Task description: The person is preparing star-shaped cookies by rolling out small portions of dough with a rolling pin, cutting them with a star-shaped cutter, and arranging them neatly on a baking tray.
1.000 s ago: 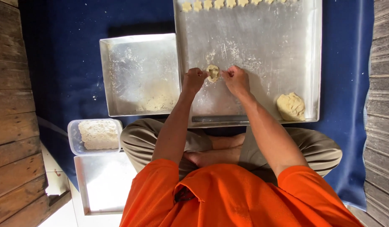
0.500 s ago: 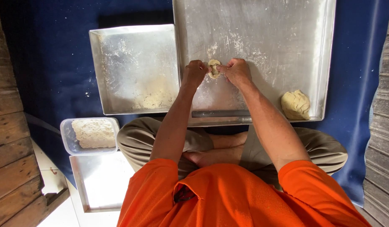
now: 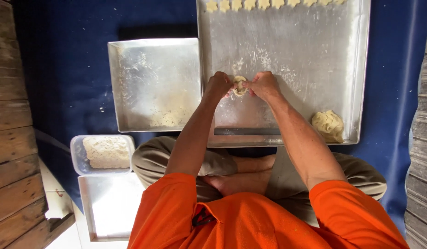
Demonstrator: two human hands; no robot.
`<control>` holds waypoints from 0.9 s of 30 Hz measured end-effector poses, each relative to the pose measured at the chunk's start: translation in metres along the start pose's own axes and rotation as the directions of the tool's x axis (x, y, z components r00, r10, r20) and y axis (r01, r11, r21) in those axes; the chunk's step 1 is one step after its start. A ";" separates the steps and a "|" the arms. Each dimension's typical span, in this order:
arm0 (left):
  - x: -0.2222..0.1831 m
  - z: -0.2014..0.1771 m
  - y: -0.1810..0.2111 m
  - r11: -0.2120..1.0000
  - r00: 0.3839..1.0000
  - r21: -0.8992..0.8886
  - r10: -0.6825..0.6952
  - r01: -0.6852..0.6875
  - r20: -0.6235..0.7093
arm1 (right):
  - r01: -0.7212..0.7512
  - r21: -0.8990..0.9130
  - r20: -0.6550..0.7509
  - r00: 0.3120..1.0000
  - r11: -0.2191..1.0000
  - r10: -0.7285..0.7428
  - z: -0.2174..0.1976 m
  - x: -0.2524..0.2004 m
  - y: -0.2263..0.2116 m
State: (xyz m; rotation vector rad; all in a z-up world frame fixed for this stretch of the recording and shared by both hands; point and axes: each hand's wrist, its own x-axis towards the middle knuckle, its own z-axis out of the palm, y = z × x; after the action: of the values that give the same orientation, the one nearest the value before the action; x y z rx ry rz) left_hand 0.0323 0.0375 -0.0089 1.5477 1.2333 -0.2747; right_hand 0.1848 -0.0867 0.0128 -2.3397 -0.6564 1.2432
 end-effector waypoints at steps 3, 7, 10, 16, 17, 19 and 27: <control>0.013 0.013 -0.023 0.983 0.983 -0.114 0.127 -0.143 -0.132 | 0.019 -0.022 -0.017 1.000 1.000 -0.019 -0.002 0.000 -0.003; -0.059 0.019 -0.012 0.828 0.805 0.218 0.556 -0.516 -0.208 | 0.003 -0.018 -0.025 1.000 1.000 -0.003 0.007 0.002 0.010; -0.048 0.039 -0.024 0.303 0.297 0.763 0.943 -0.571 -0.152 | -0.027 0.027 -0.043 0.999 0.999 0.029 0.006 -0.004 0.007; -0.019 0.063 -0.034 0.640 0.503 0.545 0.766 -0.541 -0.400 | 0.054 0.138 -0.030 0.998 0.989 -0.051 -0.001 -0.022 -0.008; -0.013 0.067 -0.039 0.656 0.502 0.528 0.754 -0.539 -0.423 | 0.118 0.088 -0.075 0.991 0.989 -0.112 0.000 -0.027 -0.010; -0.009 0.072 -0.043 0.675 0.505 0.508 0.738 -0.535 -0.448 | 0.178 0.031 -0.112 0.978 0.984 -0.174 0.004 -0.030 -0.011; -0.029 0.066 -0.028 0.835 0.732 0.410 0.532 -0.368 -0.426 | 0.221 -0.194 -0.102 0.964 0.956 -0.244 0.012 -0.010 -0.020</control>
State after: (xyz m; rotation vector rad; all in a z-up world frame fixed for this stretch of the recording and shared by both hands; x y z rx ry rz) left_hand 0.0247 -0.0364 -0.0301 2.2408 1.1954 0.3357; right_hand 0.1655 -0.0748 0.0235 -2.3760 -1.0067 0.9594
